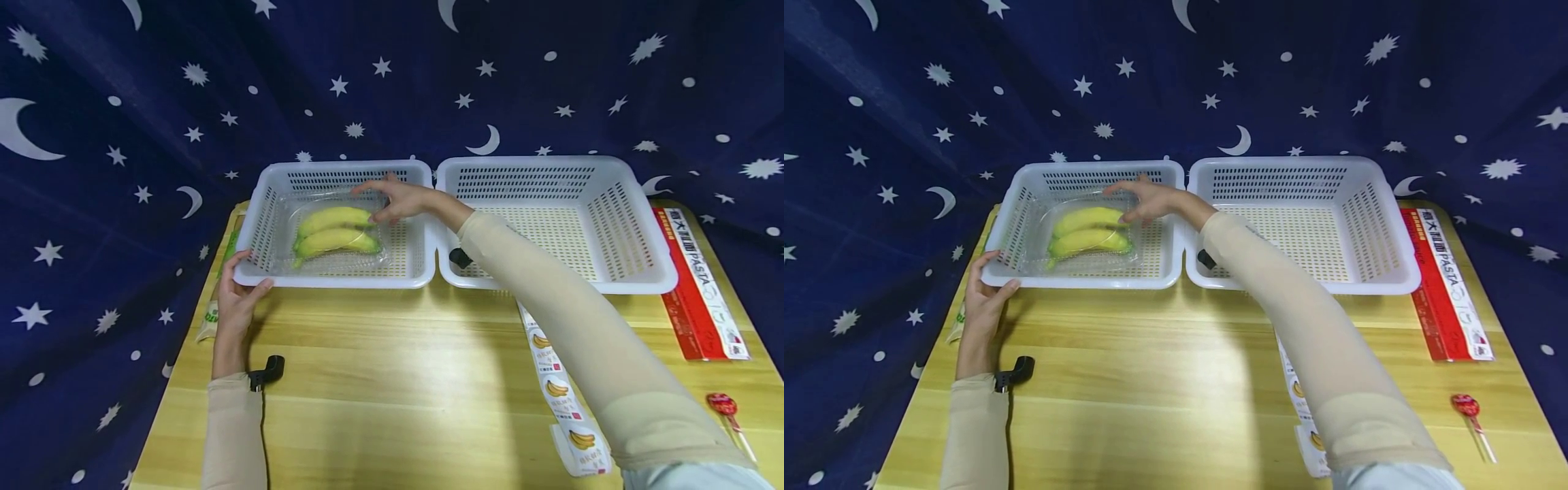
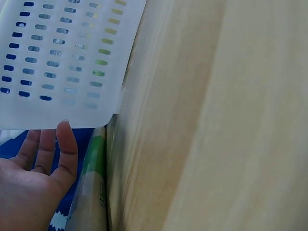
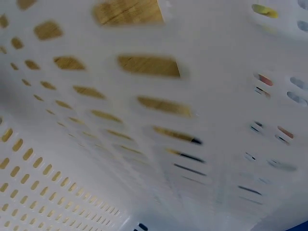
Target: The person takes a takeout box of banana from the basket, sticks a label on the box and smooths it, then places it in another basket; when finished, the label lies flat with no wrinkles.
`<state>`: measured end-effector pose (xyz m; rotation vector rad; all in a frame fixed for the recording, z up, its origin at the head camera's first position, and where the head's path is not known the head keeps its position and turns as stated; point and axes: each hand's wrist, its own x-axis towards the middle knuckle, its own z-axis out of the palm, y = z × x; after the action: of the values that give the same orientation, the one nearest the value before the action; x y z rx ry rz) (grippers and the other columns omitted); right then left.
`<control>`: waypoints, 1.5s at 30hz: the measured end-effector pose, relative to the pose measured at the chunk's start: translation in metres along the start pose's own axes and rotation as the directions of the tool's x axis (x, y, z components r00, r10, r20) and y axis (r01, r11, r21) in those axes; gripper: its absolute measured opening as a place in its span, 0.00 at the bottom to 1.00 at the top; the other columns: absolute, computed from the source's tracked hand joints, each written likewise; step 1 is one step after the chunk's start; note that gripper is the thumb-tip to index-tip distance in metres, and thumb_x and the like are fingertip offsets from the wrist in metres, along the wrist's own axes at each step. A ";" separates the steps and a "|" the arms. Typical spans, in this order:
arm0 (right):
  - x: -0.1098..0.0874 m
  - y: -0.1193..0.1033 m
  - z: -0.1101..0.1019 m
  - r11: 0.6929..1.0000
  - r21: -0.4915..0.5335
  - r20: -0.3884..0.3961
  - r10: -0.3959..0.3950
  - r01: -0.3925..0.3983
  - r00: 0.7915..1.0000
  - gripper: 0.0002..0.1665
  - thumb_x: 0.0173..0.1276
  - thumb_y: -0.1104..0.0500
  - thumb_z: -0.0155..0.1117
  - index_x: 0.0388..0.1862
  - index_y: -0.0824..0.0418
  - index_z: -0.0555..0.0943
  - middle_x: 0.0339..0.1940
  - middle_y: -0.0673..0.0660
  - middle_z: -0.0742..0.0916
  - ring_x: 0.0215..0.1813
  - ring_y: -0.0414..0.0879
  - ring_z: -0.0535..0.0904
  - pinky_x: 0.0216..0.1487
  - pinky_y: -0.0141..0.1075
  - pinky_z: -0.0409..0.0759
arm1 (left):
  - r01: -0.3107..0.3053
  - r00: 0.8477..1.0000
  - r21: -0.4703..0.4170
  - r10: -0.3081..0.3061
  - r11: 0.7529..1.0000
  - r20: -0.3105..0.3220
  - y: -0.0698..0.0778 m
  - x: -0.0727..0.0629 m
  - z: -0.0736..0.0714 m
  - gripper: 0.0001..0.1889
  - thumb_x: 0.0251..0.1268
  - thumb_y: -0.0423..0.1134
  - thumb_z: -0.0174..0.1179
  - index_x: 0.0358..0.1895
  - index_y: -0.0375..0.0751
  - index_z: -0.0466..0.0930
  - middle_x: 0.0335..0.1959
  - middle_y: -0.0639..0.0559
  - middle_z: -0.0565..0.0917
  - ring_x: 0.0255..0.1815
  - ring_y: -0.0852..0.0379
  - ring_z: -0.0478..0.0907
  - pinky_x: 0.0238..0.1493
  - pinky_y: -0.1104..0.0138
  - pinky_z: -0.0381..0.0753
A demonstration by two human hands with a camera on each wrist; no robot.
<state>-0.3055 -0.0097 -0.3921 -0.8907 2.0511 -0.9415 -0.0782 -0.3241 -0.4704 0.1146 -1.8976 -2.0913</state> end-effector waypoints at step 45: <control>-0.008 0.002 -0.005 0.958 0.269 -0.112 -0.069 0.097 0.991 0.41 0.67 0.72 0.56 0.75 0.46 0.63 0.48 0.60 0.67 0.30 0.52 0.78 0.38 0.50 0.87 | 0.003 1.000 0.014 -0.003 1.000 -0.001 0.000 -0.001 -0.001 0.35 0.56 0.12 0.57 0.68 0.35 0.63 0.67 0.45 0.65 0.64 0.50 0.68 0.50 0.74 0.80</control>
<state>-0.3057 -0.0006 -0.3885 -0.7981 1.9164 -1.3042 -0.0775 -0.3247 -0.4711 0.1217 -1.9126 -2.0801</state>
